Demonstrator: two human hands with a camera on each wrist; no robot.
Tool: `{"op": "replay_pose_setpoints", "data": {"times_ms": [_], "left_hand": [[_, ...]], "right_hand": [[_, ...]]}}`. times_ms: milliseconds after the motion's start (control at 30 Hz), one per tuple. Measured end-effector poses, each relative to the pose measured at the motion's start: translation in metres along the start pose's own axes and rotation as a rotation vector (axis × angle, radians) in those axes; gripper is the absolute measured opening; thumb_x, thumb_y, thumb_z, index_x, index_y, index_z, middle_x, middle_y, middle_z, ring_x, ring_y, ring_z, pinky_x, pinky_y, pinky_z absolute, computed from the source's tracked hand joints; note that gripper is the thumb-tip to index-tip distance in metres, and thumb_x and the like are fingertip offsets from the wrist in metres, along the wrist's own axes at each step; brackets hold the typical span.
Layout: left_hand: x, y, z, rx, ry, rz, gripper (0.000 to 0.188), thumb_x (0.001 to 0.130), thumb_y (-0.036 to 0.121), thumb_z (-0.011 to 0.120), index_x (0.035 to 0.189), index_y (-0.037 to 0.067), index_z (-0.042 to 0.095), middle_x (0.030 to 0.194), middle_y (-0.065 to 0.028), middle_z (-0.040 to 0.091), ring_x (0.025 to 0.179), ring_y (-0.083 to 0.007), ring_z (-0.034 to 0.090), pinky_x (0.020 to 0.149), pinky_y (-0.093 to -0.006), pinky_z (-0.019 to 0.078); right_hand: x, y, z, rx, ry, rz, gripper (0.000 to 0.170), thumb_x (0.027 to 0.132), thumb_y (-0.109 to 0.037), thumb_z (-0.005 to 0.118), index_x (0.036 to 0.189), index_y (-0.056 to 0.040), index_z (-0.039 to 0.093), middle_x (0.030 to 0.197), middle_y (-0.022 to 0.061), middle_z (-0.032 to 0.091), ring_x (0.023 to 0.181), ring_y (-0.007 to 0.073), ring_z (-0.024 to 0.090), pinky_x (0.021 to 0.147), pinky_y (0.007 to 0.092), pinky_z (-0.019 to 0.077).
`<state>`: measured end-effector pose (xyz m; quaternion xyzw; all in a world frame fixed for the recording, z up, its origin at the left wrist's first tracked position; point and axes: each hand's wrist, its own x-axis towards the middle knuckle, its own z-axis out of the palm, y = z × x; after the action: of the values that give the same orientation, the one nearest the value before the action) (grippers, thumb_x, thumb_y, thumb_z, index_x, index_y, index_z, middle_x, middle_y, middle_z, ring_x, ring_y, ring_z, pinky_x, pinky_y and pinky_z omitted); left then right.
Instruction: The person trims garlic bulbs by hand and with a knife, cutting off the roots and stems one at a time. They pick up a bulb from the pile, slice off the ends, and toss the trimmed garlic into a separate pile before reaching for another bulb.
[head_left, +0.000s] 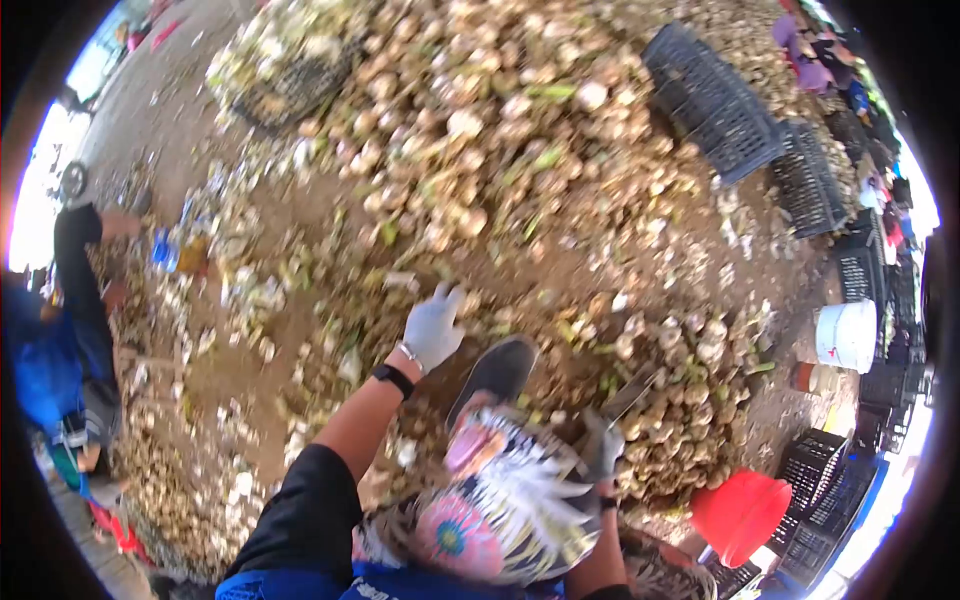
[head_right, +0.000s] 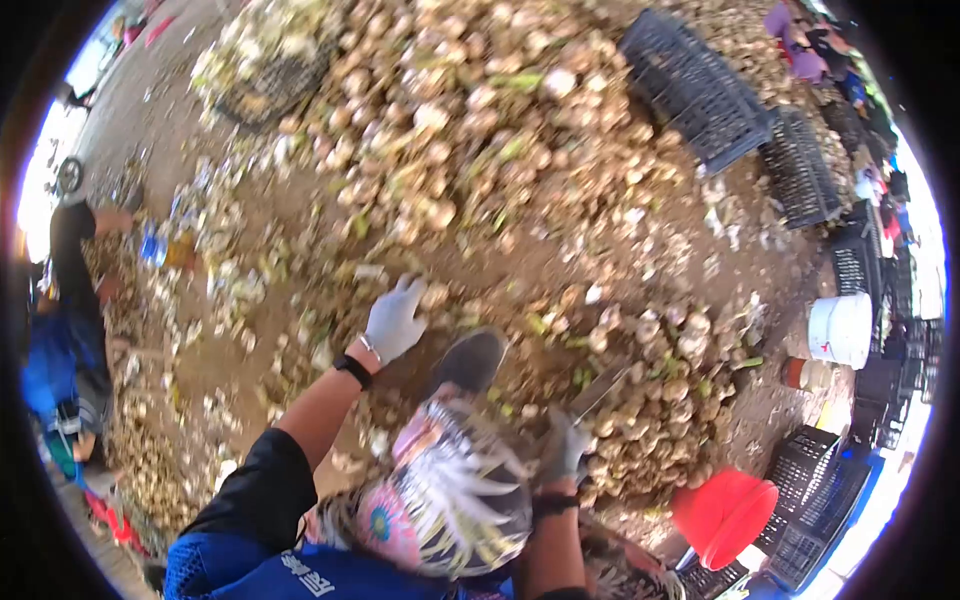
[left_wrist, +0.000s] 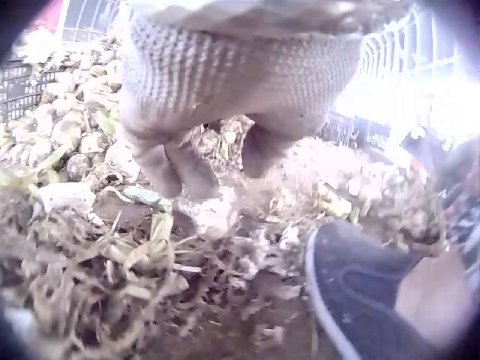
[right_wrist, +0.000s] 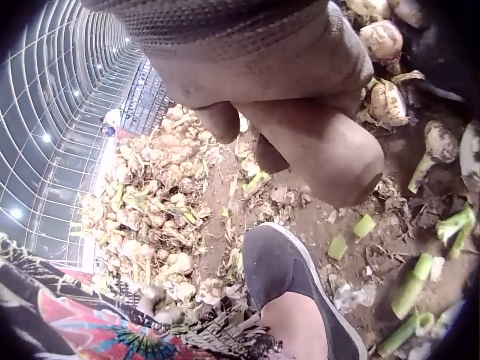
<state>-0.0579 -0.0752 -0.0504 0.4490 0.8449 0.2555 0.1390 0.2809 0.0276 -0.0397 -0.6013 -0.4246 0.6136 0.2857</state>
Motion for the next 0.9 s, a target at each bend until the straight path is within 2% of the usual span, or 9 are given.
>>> {"op": "replay_pose_setpoints", "data": {"times_ms": [67,167,200,267,400,533,633,800,900], "left_hand": [[0.024,-0.017,0.021,0.225,-0.253,0.01,0.055,0.076,0.012,0.062,0.13,0.01,0.052,0.123,-0.0181,0.059,0.091,-0.0388,0.066,0.075,-0.0498,0.0524],[0.048,-0.034,0.035,0.318,-0.437,0.143,0.045,0.08,0.014,0.061,0.125,0.012,0.058,0.128,-0.0178,0.056,0.099,-0.037,0.067,0.079,-0.0482,0.054],[0.062,-0.017,0.021,0.334,-0.601,-0.028,0.047,0.079,0.02,0.066,0.124,0.01,0.058,0.13,-0.0196,0.055,0.105,-0.0393,0.064,0.084,-0.0484,0.0537],[0.064,-0.009,0.009,0.237,-0.535,-0.126,0.063,0.07,0.033,0.076,0.122,0.003,0.056,0.128,-0.0238,0.054,0.108,-0.043,0.061,0.091,-0.0469,0.0524],[0.051,-0.003,-0.006,-0.075,-0.214,-0.102,0.061,0.067,0.029,0.078,0.116,0.0,0.055,0.117,-0.0263,0.059,0.107,-0.0438,0.06,0.089,-0.0478,0.0502],[0.023,0.038,-0.039,-0.385,-0.193,-0.144,0.053,0.069,0.023,0.078,0.109,-0.003,0.054,0.1,-0.0247,0.064,0.1,-0.042,0.062,0.085,-0.0434,0.0484],[-0.006,0.079,-0.058,-0.589,-0.231,-0.13,0.053,0.072,0.02,0.076,0.114,-0.004,0.054,0.103,-0.0211,0.065,0.101,-0.035,0.065,0.088,-0.0394,0.049],[-0.013,0.091,-0.038,-0.902,-0.197,-0.081,0.064,0.081,0.011,0.071,0.137,-0.001,0.044,0.117,-0.0162,0.064,0.112,-0.022,0.061,0.098,-0.0335,0.0465],[-0.008,0.096,-0.049,-0.937,-0.217,-0.085,0.058,0.086,0.015,0.073,0.135,0.001,0.045,0.115,-0.0083,0.064,0.104,-0.0148,0.06,0.091,-0.0308,0.0495]], "right_hand": [[-0.003,-0.023,0.006,0.094,-0.02,0.255,0.008,0.087,-0.011,0.069,0.089,-0.0036,0.07,0.078,0.0023,0.065,0.068,0.0147,0.063,0.062,0.029,0.055],[0.008,-0.019,0.01,0.128,0.067,0.218,0.01,0.081,-0.006,0.075,0.089,-0.003,0.071,0.078,0.0011,0.066,0.067,0.0136,0.061,0.06,0.029,0.051],[0.01,-0.023,0.011,0.097,0.085,0.216,0.011,0.081,-0.007,0.076,0.09,-0.0031,0.071,0.079,0.0006,0.066,0.067,0.0127,0.06,0.059,0.0286,0.0493],[0.02,-0.019,0.011,0.118,0.086,0.213,0.01,0.082,-0.008,0.076,0.09,-0.003,0.071,0.079,-0.0003,0.066,0.067,0.0111,0.058,0.059,0.0276,0.0476],[0.017,-0.029,0.032,0.067,0.002,0.155,0.01,0.085,-0.009,0.076,0.091,-0.0031,0.072,0.079,-0.0022,0.065,0.067,0.0076,0.055,0.061,0.0257,0.0455],[0.015,-0.048,0.07,-0.04,-0.191,0.038,0.015,0.086,-0.011,0.077,0.096,-0.0019,0.071,0.082,-0.0015,0.066,0.069,0.0077,0.057,0.061,0.0256,0.0455],[0.017,-0.075,0.104,-0.293,-0.282,-0.064,0.02,0.087,-0.011,0.077,0.103,-0.0012,0.072,0.089,-0.0002,0.069,0.075,0.0083,0.061,0.064,0.0253,0.0487],[0.015,-0.1,0.161,0.1,-0.554,-0.047,0.025,0.089,-0.01,0.074,0.111,0.0021,0.071,0.1,0.003,0.071,0.08,0.0102,0.066,0.07,0.0253,0.0535],[0.0,-0.135,0.167,0.031,-0.517,0.091,0.027,0.088,-0.009,0.075,0.111,0.0033,0.071,0.101,0.0045,0.072,0.083,0.0104,0.065,0.075,0.0256,0.0529]]}}
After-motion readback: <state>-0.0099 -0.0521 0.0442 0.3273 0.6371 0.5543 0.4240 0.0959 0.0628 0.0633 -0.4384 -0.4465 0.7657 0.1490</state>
